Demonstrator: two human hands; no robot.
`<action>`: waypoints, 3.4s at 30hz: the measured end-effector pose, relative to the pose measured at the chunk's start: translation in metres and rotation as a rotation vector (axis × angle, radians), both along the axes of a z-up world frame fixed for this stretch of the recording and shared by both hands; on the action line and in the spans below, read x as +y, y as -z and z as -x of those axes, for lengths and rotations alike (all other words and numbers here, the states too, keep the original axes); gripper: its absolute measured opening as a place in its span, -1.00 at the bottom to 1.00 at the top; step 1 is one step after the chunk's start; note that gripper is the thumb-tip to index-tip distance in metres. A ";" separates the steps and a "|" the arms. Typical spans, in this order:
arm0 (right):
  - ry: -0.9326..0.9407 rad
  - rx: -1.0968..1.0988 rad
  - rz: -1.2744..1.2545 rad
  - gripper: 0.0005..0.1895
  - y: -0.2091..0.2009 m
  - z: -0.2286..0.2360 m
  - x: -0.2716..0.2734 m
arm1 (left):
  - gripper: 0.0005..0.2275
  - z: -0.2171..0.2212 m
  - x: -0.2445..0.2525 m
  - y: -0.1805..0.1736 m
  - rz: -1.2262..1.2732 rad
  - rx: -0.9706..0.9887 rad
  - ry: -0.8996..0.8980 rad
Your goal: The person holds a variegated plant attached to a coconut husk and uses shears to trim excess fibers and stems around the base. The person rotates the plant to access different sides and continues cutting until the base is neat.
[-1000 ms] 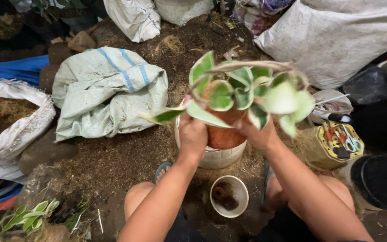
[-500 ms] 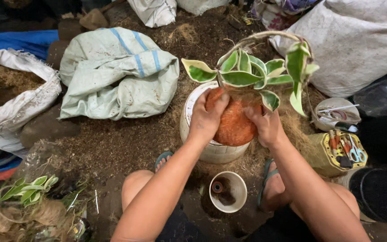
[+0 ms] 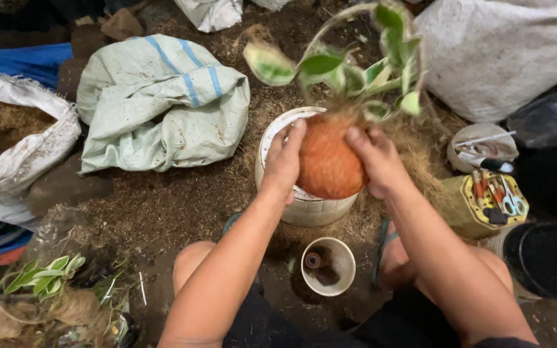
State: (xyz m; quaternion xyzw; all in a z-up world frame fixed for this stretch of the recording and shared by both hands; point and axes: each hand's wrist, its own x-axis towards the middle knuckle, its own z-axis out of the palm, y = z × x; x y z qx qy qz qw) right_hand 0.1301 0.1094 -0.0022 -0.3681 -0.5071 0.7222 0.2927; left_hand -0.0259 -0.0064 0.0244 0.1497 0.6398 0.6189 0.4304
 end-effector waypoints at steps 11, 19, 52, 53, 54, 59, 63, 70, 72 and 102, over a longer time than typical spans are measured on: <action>-0.090 0.202 0.072 -0.08 0.001 -0.022 0.004 | -0.32 -0.007 0.001 0.018 -0.364 -0.190 0.016; -0.100 0.220 -0.012 -0.10 0.005 -0.024 0.000 | -0.43 -0.009 0.000 0.017 -0.473 -0.286 0.033; 0.406 -0.579 -0.637 -0.70 0.086 -0.261 0.151 | -0.15 -0.022 -0.007 -0.031 -0.651 -0.102 -0.002; 0.522 -0.590 -0.410 -0.77 0.121 -0.304 0.164 | -0.16 -0.022 0.003 -0.026 -0.645 -0.120 0.004; 0.681 -0.827 -0.495 -0.80 0.158 -0.343 0.163 | -0.16 -0.022 0.008 -0.024 -0.630 -0.128 0.006; 0.639 -1.172 -0.378 -0.64 0.261 -0.423 0.163 | -0.19 -0.032 0.033 -0.003 -0.549 -0.162 -0.006; 0.392 -1.435 -0.164 -0.51 0.265 -0.414 0.190 | -0.21 -0.042 0.057 0.004 -0.511 -0.173 -0.022; 0.007 -1.684 -0.027 -0.53 0.252 -0.422 0.227 | -0.24 -0.053 0.044 0.010 -0.430 -0.239 -0.086; -0.106 -1.732 -0.240 -0.62 0.230 -0.439 0.222 | -0.26 -0.053 0.032 0.006 -0.425 -0.266 -0.109; 0.136 0.308 -0.326 -0.34 0.044 -0.049 -0.197 | -0.38 0.015 -0.120 -0.034 -0.040 0.351 0.257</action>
